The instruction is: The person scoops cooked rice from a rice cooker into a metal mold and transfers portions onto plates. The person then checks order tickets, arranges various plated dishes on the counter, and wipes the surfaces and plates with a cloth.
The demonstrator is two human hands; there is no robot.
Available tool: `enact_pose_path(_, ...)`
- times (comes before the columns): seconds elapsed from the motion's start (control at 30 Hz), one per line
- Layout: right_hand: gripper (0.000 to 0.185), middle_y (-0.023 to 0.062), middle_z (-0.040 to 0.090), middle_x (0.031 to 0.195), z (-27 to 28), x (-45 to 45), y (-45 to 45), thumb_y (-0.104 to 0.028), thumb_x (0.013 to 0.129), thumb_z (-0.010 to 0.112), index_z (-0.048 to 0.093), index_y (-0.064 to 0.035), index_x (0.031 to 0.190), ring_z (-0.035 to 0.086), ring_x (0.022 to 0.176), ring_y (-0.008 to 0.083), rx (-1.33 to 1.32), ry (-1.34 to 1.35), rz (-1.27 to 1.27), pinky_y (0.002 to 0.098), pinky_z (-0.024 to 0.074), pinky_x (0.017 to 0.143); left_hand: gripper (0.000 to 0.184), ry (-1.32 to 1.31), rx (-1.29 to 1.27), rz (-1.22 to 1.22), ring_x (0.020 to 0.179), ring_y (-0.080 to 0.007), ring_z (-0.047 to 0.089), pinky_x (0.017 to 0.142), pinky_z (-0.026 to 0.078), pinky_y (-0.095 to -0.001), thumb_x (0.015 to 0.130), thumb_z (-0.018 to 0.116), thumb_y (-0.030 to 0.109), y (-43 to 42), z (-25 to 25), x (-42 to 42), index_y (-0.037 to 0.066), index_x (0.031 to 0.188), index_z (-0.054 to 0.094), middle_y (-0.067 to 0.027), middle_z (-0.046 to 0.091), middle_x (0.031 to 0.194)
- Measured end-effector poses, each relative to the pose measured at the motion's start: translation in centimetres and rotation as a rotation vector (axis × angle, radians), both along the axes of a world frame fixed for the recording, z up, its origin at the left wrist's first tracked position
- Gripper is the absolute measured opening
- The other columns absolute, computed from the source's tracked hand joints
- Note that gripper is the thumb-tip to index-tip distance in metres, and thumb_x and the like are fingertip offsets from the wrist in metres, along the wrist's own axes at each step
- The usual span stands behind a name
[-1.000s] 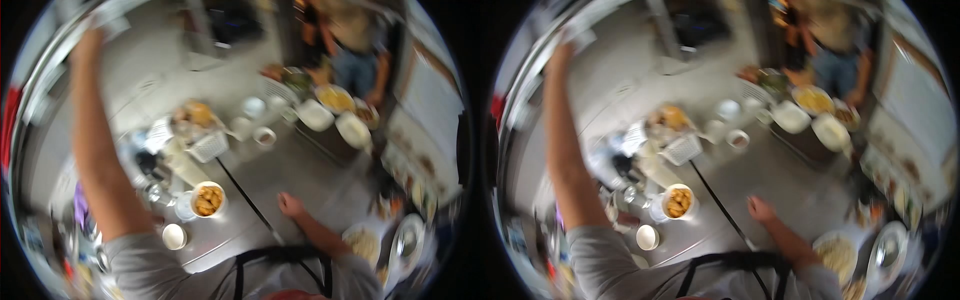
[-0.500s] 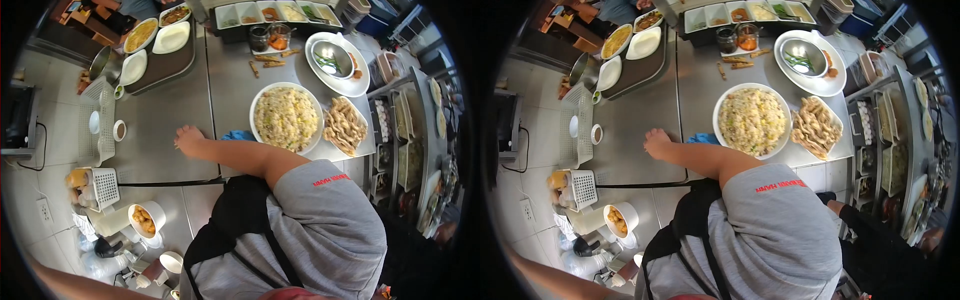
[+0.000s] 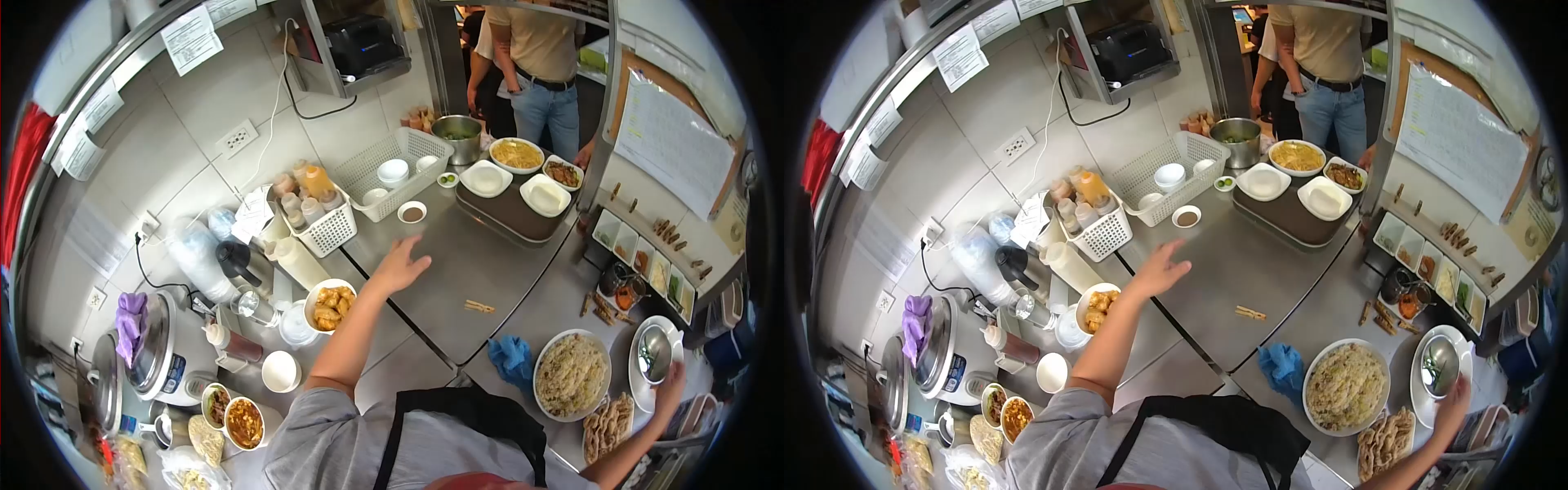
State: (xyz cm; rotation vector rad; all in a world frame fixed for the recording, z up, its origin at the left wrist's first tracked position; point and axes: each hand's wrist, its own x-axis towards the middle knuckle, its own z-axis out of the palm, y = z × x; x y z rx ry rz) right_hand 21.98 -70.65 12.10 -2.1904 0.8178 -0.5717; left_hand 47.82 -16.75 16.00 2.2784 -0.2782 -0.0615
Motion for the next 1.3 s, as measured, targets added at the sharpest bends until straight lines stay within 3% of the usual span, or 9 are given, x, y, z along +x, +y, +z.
enact_pose_path(0.03, 0.031, 0.02, 0.052, 0.096, -3.9, -4.7, -3.6, -0.017, 0.083, 0.042, 0.044, 0.0056, 0.104, 0.052, 0.084, 0.0291, -0.411, 0.145, -0.209, 0.0345, 0.0387, 0.077, 0.055, -0.007, -0.017, 0.005, 0.094, -0.0247, 0.048, 0.078, 0.04, -0.0322, 0.076, 0.055, 0.03, 0.8, -2.3, 0.6, 0.002, 0.119, 0.035, -0.0199, 0.042, 0.111)
enact_pose_path(0.43, 0.046, 0.0083, 0.056, 0.075, -19.6, -15.6, -3.6, -0.046, 0.082, 0.036, 0.051, -0.0035, 0.093, 0.052, 0.051, 0.017, 0.997, -0.264, -0.316, 0.0324, 0.0407, 0.039, 0.052, 0.124, 0.08, -0.283, 0.096, -0.0267, 0.05, 0.08, 0.04, -0.0329, 0.077, 0.053, 0.031, -7.0, -9.5, 2.1, 0.003, 0.117, 0.038, -0.0195, 0.048, 0.106)
enact_pose_path(0.53, 0.043, 0.0043, 0.054, 0.063, -16.6, -16.4, -3.0, -0.043, 0.081, 0.038, 0.051, -0.0038, 0.092, 0.047, 0.04, 0.0138, 1.073, 0.133, -0.303, 0.032, 0.037, 0.031, 0.052, 0.173, 0.086, -0.373, 0.098, -0.0296, 0.049, 0.081, 0.039, -0.0344, 0.076, 0.053, 0.033, -9.0, -9.6, 1.3, 0.004, 0.117, 0.039, -0.0203, 0.049, 0.106)
enact_pose_path(0.73, 0.033, 0.0059, 0.056, 0.065, -14.4, -16.0, -1.1, -0.031, 0.082, 0.04, 0.054, -0.0015, 0.088, 0.05, 0.045, 0.0162, 0.699, 0.15, -0.163, 0.032, 0.0423, 0.041, 0.052, 0.227, 0.103, -0.415, 0.103, -0.03, 0.046, 0.084, 0.038, -0.034, 0.076, 0.053, 0.031, -9.2, -10.4, 1.3, 0.005, 0.118, 0.038, -0.0205, 0.047, 0.11)
enact_pose_path(0.97, 0.034, 0.0165, 0.058, 0.088, -12.1, -22.1, -7.2, -0.014, 0.07, 0.045, 0.055, -0.0044, 0.101, 0.052, 0.081, 0.0314, -0.528, 0.848, 0.421, 0.0394, 0.0423, 0.069, 0.05, 0.187, 0.097, -0.271, 0.096, -0.0274, 0.049, 0.08, 0.04, -0.0331, 0.077, 0.052, 0.032, -6.3, -10.5, 2.2, 0.007, 0.118, 0.039, -0.0174, 0.049, 0.106)
enact_pose_path(1.0, 0.033, 0.0206, 0.051, 0.103, -14.6, -25.1, -10.3, -0.014, 0.079, 0.033, 0.051, 0.0034, 0.101, 0.043, 0.098, 0.0339, -0.427, 0.681, 0.216, 0.0365, 0.0319, 0.088, 0.05, 0.177, 0.087, -0.247, 0.095, -0.0269, 0.05, 0.079, 0.04, -0.033, 0.077, 0.052, 0.031, -6.0, -10.6, 2.3, 0.006, 0.118, 0.039, -0.0167, 0.049, 0.105)
enact_pose_path(1.03, 0.02, 0.0149, 0.056, 0.076, -12.6, -25.4, -11.5, -0.005, 0.071, 0.037, 0.056, -0.0028, 0.071, 0.048, 0.078, 0.0317, -0.613, 0.61, 0.361, 0.0385, 0.0358, 0.083, 0.048, 0.169, 0.052, -0.235, 0.093, -0.0252, 0.051, 0.078, 0.041, -0.0326, 0.078, 0.052, 0.031, -5.7, -10.8, 2.5, 0.006, 0.117, 0.04, -0.0153, 0.05, 0.103)
enact_pose_path(1.1, 0.028, 0.0178, 0.054, 0.091, -3.6, -19.8, -6.8, -0.013, 0.081, 0.034, 0.051, 0.0014, 0.098, 0.049, 0.081, 0.0287, -0.206, 0.63, 0.096, 0.0348, 0.0407, 0.071, 0.045, 0.152, -0.015, -0.213, 0.089, -0.0219, 0.052, 0.075, 0.042, -0.0317, 0.079, 0.05, 0.029, -5.3, -11.3, 2.8, 0.007, 0.116, 0.041, -0.0126, 0.051, 0.099)
enact_pose_path(1.3, 0.026, 0.0159, 0.053, 0.083, 4.1, -4.6, -2.0, -0.017, 0.08, 0.044, 0.051, 0.0062, 0.089, 0.049, 0.073, 0.0233, -0.111, 0.108, 0.216, 0.0306, 0.0389, 0.07, 0.039, 0.455, -0.769, -0.089, 0.085, -0.0153, 0.052, 0.068, 0.043, -0.0254, 0.085, 0.042, 0.032, -8.4, -10.3, 1.3, 0.008, 0.115, 0.041, -0.0068, 0.052, 0.096)
